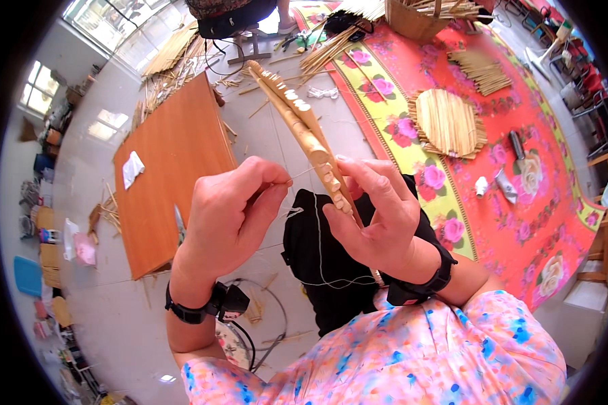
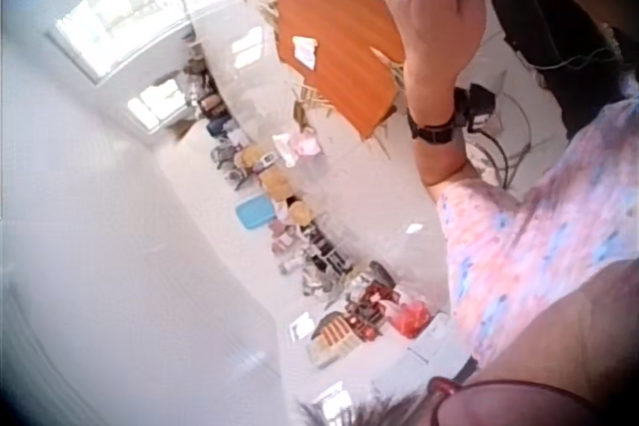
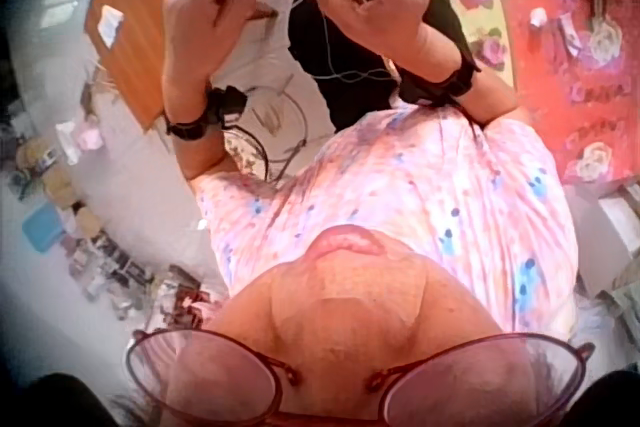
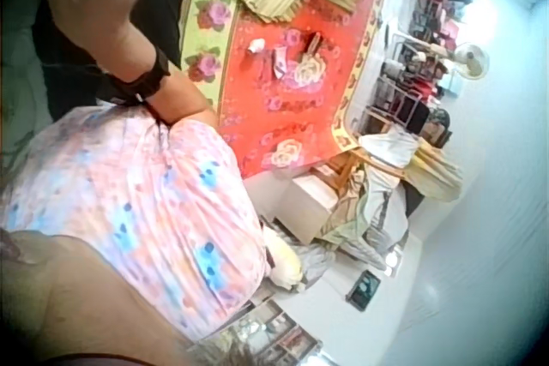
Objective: The person sits on the floor and weaves a bamboo mat using a needle and white thread. They trim the mat edges with scissors and pliers, then stitch the bamboo strips together along the edge to secure them.
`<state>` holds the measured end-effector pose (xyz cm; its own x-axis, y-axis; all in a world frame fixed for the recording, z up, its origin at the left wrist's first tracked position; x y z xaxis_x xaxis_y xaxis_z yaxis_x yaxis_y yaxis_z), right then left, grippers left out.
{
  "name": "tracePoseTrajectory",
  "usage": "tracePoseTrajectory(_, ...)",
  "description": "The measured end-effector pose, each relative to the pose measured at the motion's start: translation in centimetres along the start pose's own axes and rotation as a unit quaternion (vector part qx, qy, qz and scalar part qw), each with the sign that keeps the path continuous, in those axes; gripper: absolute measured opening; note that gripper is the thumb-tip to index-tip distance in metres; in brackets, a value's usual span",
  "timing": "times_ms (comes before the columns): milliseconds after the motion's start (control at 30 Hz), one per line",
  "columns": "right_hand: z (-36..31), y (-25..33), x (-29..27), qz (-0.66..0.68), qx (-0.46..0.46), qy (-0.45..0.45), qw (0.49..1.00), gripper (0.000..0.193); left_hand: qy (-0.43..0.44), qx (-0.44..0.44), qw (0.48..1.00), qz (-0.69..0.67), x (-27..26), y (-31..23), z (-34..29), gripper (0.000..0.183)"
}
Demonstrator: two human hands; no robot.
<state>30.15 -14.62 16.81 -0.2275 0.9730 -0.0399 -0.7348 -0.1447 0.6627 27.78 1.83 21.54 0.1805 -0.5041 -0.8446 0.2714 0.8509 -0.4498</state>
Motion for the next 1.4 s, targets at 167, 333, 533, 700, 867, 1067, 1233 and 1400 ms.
tracePoseTrajectory(167, 0.0, -0.5, -0.4, 0.078, 0.005, -0.045, 0.996, 0.047, 0.015, -0.011, 1.0, 0.004, -0.2, -0.3, 0.4, 0.005)
tracePoseTrajectory(333, -0.2, -1.1, -0.6, 0.115, -0.005, -0.061, 0.991, 0.048, -0.033, 0.086, 0.992, 0.082, -0.3, -1.4, 0.9, 0.009)
tracePoseTrajectory(533, -0.3, -1.5, -0.8, 0.133, -0.015, -0.067, 0.989, 0.05, -0.086, 0.136, 0.98, 0.113, 0.1, -2.2, 0.7, 0.011)
tracePoseTrajectory(700, -0.4, -1.8, -0.7, 0.139, -0.006, -0.079, 0.987, 0.049, -0.035, 0.091, 0.989, 0.112, -0.2, -1.9, 0.8, 0.013)
tracePoseTrajectory(867, -0.4, -1.9, -0.8, 0.15, -0.003, -0.081, 0.985, 0.047, 0.019, 0.024, 0.992, 0.121, -1.0, -1.4, 0.5, 0.013)
tracePoseTrajectory(1067, -0.5, -2.0, -1.0, 0.161, 0.007, -0.089, 0.983, 0.047, 0.048, -0.046, 0.995, 0.078, -0.9, -0.8, 0.2, 0.012)
tracePoseTrajectory(1233, -0.5, -2.1, -1.1, 0.159, -0.007, -0.096, 0.983, 0.048, 0.008, -0.039, 0.997, 0.061, -0.7, -0.7, 0.2, 0.009)
tracePoseTrajectory(1400, -0.3, -2.0, -1.2, 0.158, -0.018, -0.084, 0.984, 0.048, -0.037, 0.004, 0.994, 0.103, -0.5, -1.1, 0.3, 0.008)
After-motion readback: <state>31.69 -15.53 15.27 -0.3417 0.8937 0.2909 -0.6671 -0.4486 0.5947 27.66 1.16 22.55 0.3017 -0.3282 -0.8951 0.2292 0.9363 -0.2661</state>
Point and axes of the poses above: each hand's wrist, its own z-axis towards the middle knuckle, its own x-axis out of the palm, y = z × x, the point moved 7 cm from there along z, towards the middle knuckle, and after that the axes turned 15 degrees about z, right-handed, at the moved point
